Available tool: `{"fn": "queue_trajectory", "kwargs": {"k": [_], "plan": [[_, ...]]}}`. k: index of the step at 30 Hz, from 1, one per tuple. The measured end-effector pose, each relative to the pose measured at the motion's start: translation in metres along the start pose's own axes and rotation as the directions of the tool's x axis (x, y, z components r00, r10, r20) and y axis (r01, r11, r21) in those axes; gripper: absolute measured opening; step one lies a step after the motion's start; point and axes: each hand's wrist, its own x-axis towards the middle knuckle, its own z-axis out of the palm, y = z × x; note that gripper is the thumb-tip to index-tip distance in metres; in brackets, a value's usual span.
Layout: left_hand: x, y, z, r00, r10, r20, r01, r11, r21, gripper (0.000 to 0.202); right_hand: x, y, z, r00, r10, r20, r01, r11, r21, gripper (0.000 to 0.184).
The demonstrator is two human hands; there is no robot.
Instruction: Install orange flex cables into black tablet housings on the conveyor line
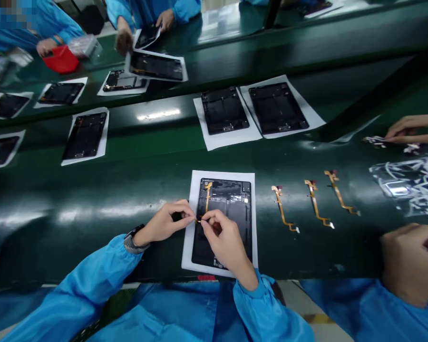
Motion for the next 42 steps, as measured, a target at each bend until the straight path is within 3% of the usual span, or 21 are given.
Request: {"fn": "queue_trajectory", "kwargs": {"k": [7,21,36,42], "plan": [[-0.002,0.003,0.006,0.999,-0.002,-0.036,-0.002,0.993,-0.116,0.020,0.000,-0.001,0.006,0.999,0.048,0.022,-0.051,0.980,0.194,0.023],[-0.004,-0.003,0.010,0.999,0.013,-0.042,-0.014,0.999,-0.037,0.020,0.001,-0.001,0.005,0.997,0.022,0.072,-0.034,0.985,0.171,0.017],[-0.002,0.002,0.007,0.999,0.012,-0.033,-0.014,0.997,-0.075,0.021,0.002,-0.005,0.003,0.995,0.032,0.092,-0.045,0.988,0.146,0.021],[-0.005,0.001,-0.002,0.999,-0.033,-0.038,0.031,0.998,-0.056,0.021,-0.014,0.000,-0.020,0.997,0.057,-0.061,-0.051,0.994,0.095,0.019]]}}
